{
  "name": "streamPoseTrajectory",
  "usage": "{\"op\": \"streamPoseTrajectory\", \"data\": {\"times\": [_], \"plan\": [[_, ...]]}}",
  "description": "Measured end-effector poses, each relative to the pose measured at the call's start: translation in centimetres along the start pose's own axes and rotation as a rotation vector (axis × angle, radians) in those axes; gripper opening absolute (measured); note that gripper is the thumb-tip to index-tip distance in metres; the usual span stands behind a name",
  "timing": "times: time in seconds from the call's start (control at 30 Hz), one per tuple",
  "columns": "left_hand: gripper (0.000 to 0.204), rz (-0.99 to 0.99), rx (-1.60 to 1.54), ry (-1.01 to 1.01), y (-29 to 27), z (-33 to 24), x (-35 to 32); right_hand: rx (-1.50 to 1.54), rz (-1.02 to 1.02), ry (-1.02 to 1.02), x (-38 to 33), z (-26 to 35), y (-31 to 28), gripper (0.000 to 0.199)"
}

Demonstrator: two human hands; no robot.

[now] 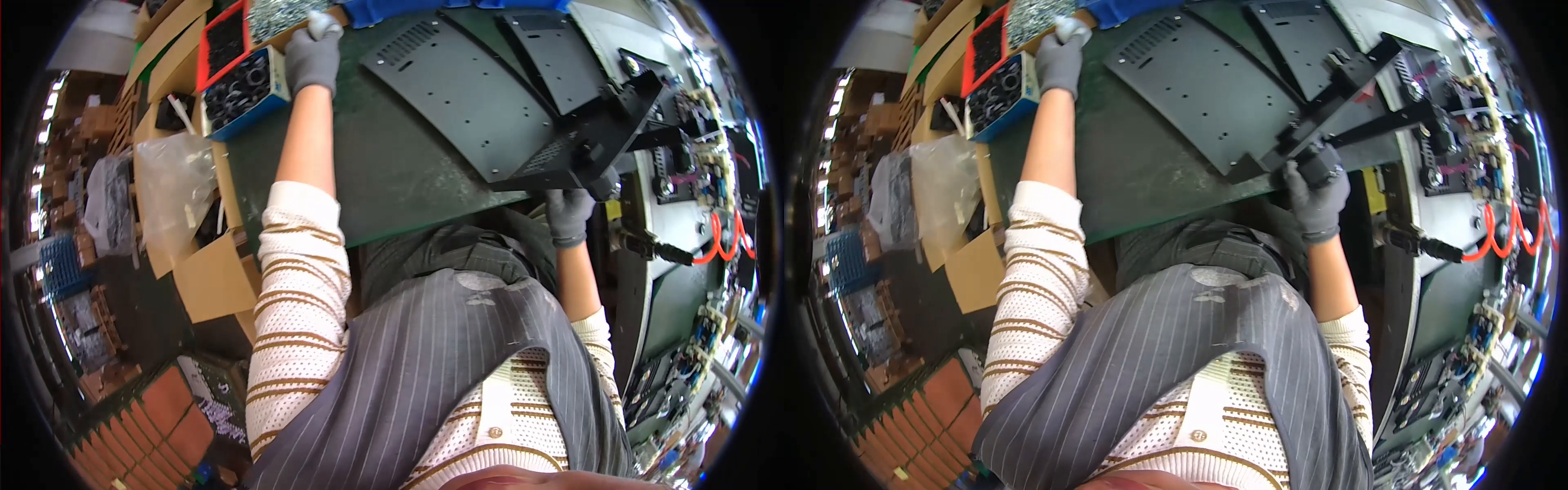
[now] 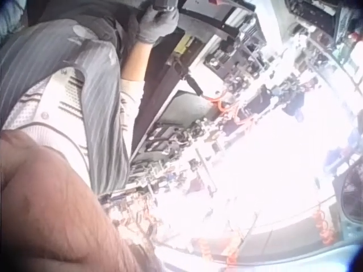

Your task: The recorder assembles components onto metal inverter casings using an electric screwdriver and adhesive.

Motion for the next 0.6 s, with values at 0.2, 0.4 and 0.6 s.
{"op": "streamPoseTrajectory", "data": {"times": [0.2,0.4,0.6], "plan": [[0.034,0.017,-0.836,0.048,-3.4,-4.0,-4.0,-0.143,-0.083,-0.163,1.7,5.5,-1.2,0.034],[0.042,0.648,-1.014,0.277,-10.3,-13.5,-13.3,-0.011,-0.106,-0.075,2.0,4.1,-0.5,0.031],[0.040,0.907,-0.964,0.516,-13.0,-19.6,-18.1,-0.205,-0.088,-0.143,1.8,3.9,-0.3,0.030]]}}
Point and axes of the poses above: each hand's wrist, its own x-axis towards the middle knuckle, its own y-axis out of the palm, z = x × y, the point moved 9 cm from there along x, towards the middle knuckle, and after that the axes turned 2 degrees about -z, right-handed, at the moved point
